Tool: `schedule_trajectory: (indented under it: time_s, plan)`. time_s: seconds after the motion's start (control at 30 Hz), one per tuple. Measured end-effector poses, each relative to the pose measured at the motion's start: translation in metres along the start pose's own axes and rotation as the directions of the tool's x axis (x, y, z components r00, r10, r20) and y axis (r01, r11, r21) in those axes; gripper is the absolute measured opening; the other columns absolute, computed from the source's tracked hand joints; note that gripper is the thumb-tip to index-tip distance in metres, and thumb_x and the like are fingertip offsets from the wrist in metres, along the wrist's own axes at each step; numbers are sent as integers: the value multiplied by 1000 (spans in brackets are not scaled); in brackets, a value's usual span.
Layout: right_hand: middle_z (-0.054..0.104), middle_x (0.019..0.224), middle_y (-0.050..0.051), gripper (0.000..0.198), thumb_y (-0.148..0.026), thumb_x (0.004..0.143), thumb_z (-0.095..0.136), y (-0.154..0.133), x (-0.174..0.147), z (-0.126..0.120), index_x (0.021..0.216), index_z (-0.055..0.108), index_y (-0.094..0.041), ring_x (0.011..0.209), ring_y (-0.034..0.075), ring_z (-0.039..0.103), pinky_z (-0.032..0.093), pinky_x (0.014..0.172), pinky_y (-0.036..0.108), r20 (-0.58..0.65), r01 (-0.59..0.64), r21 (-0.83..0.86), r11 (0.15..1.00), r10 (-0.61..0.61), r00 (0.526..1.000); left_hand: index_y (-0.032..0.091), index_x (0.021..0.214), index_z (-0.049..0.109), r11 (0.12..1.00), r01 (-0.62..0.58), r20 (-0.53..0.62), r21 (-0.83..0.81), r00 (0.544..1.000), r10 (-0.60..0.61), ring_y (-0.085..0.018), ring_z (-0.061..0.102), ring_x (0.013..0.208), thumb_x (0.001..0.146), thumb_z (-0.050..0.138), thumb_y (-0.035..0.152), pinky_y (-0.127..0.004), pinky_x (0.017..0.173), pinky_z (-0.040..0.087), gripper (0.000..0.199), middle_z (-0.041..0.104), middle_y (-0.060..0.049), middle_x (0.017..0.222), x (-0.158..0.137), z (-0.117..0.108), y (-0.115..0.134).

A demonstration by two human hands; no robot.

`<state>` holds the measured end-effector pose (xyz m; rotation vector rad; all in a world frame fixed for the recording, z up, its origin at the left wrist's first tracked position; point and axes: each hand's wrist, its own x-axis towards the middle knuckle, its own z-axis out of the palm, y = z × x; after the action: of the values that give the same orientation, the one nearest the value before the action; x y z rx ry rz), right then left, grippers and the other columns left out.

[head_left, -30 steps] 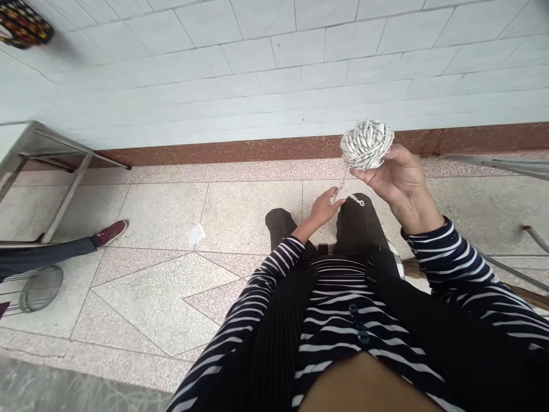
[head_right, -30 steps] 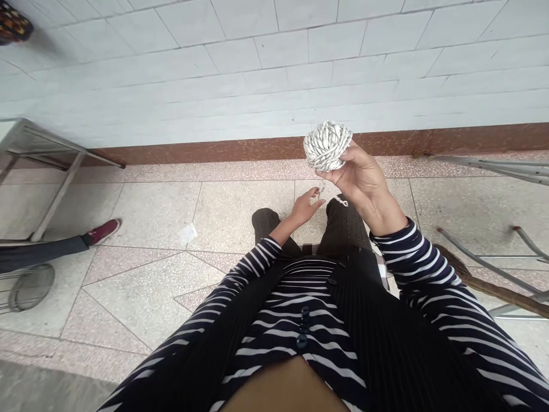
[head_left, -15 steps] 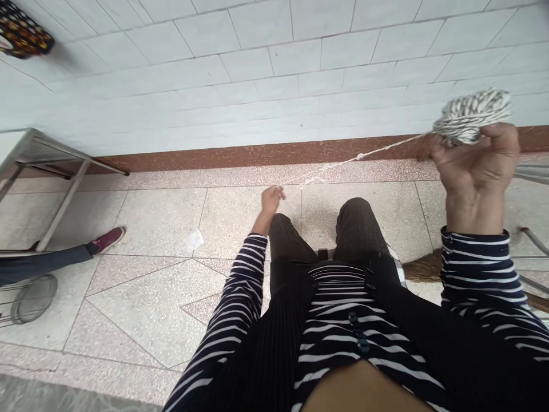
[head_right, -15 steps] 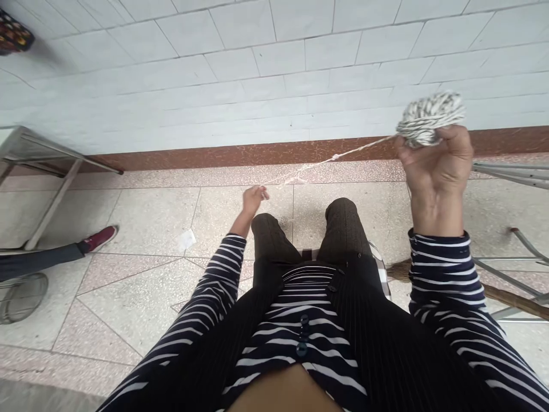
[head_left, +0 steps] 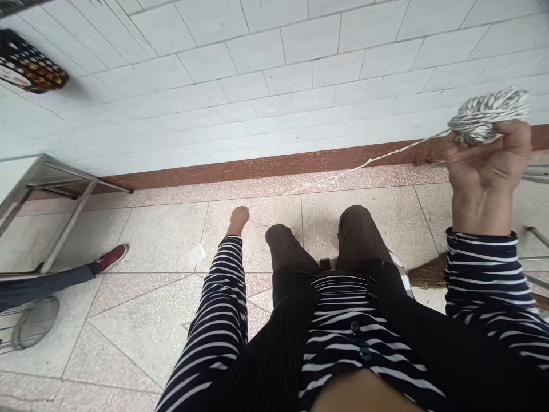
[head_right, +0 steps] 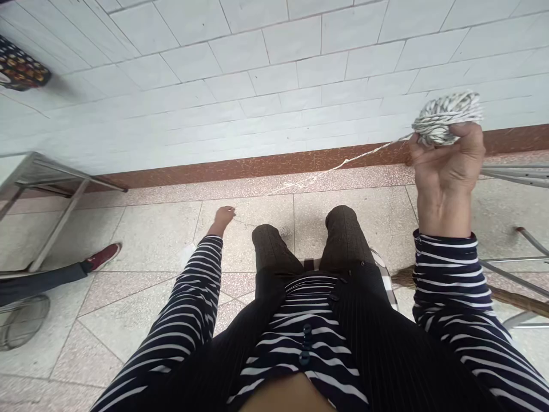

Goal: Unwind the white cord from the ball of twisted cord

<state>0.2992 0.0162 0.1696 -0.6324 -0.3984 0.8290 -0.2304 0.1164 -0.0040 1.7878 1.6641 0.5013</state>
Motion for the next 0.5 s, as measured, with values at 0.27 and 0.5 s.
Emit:
schedule_trajectory:
  time_s: [0.27, 0.5]
  plan:
    - [74, 95, -2, 51, -15, 52, 82, 48, -54, 74, 95, 59, -32, 109, 27, 68, 64, 85, 42, 198, -348, -232, 908, 394, 897, 17, 121, 76, 981, -51, 234, -189, 968, 95, -25, 72, 115, 89, 69, 21, -38, 108, 54, 33, 77, -14, 131, 15, 150, 85]
    - [75, 92, -3, 57, -11, 55, 79, 27, -62, 88, 105, 61, -33, 97, 22, 70, 62, 74, 33, 301, -349, -240, 906, 411, 860, 16, 150, 63, 939, -153, 325, -309, 911, 255, -29, 67, 128, 92, 71, 21, -44, 118, 48, 58, 69, -18, 147, 17, 216, 152]
